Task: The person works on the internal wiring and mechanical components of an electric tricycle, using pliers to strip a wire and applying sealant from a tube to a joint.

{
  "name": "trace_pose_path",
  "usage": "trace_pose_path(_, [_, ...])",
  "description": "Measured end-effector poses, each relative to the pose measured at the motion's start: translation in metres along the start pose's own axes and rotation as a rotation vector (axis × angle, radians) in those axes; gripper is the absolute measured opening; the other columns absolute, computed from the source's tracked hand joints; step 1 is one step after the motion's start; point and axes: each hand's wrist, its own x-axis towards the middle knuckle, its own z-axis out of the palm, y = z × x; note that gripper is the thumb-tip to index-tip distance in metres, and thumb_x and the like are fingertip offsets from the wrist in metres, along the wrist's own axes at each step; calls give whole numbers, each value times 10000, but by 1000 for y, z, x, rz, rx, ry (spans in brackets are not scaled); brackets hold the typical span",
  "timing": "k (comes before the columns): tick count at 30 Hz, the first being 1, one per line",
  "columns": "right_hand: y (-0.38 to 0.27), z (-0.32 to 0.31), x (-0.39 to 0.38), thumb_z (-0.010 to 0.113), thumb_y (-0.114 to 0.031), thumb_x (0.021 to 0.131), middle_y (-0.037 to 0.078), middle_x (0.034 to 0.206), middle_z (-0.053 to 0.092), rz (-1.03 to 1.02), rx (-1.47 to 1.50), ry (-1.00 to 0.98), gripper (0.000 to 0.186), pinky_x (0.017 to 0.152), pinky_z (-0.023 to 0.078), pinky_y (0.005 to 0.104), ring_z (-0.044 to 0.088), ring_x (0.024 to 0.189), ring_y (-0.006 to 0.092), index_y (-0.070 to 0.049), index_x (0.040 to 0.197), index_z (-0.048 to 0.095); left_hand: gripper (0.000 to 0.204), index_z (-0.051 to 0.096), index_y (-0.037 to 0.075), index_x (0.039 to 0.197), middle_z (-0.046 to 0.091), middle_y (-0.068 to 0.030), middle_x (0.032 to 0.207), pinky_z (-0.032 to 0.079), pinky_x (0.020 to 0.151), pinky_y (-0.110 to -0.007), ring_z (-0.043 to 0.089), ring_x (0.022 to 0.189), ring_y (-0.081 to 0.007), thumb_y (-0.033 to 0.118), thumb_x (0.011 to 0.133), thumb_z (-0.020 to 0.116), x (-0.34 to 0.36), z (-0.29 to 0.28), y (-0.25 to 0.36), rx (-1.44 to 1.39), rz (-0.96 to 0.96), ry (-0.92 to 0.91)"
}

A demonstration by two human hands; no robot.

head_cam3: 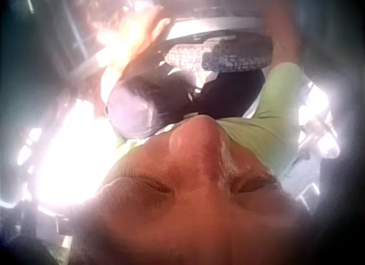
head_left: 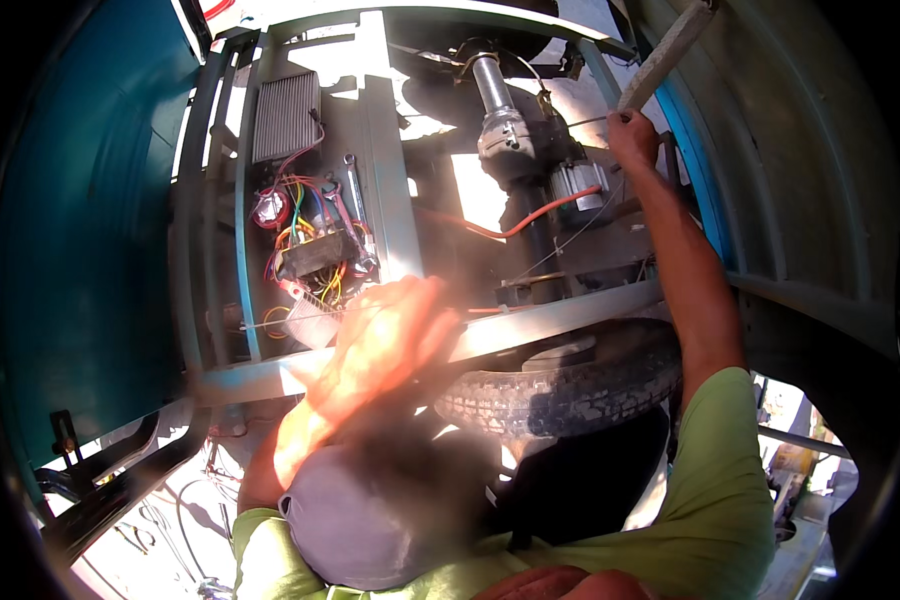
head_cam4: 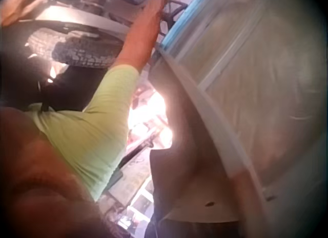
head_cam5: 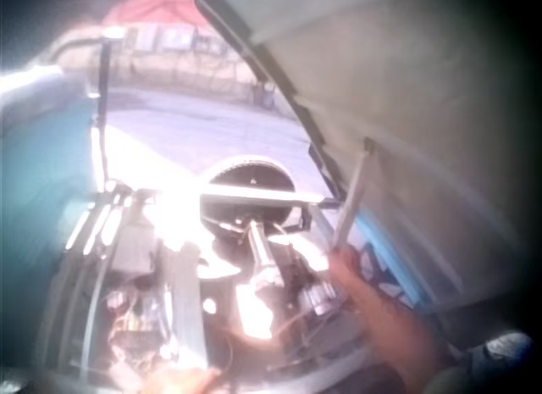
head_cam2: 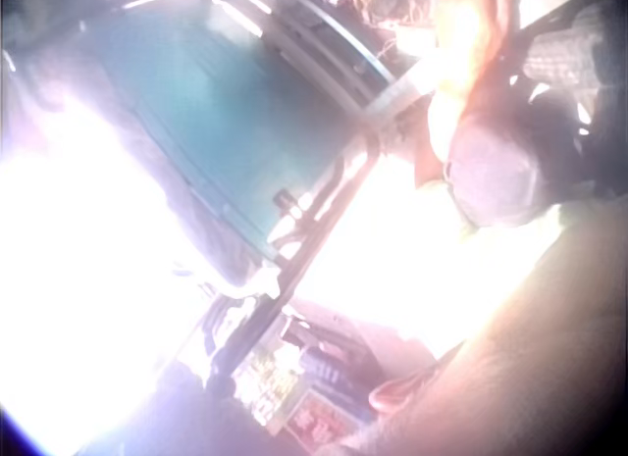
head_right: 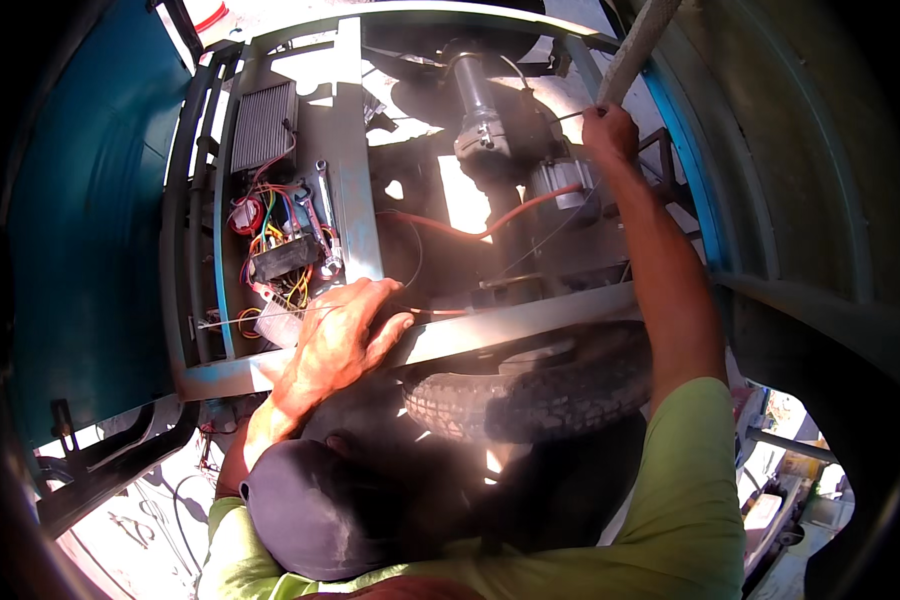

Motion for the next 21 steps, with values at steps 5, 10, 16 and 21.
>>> trace_pose_path(5, [88, -12, 33, 702, -370, 908, 101, 889, 742, 190, 168, 7, 359, 778, 521, 440, 682, 810, 280, -15, 936, 740, 342, 653, -37, 1120, 686, -178, 877, 543, 693, -420, 674, 768, -363, 137, 858, 788, 10, -10, 2, -44, -4, -47])
trace_pose_path(10, [40, -40, -29, 688, -283, 974, -41, 714, 599, 270, 805, -337, 177, 483, 341, 231, 495, 562, 55, -130, 888, 667, 346, 657, -34, 1116, 686, -176, 871, 539, 678, -416, 676, 760, -358, 161, 863, 790, 2, -3, -5, -23, 15, 4])
trace_pose_path(16, [-32, -80, -116, 644, -224, 1007, -28, 734, 584, 176, 1087, -561, 135, 488, 332, 207, 467, 553, 49, -103, 947, 645, 346, 656, -31, 1104, 696, -187, 908, 553, 700, -428, 684, 786, -378, 183, 868, 790, -1, -7, -5, -44, -20, 2])
trace_pose_path(21, [-55, -95, -157, 615, -203, 1022, -5, 740, 578, 62, 1164, -677, 143, 523, 349, 204, 467, 580, 58, -65, 987, 627, 336, 655, -17, 1108, 702, -187, 933, 558, 724, -427, 688, 815, -386, 197, 880, 778, -5, -2, -10, -65, -22, 24])
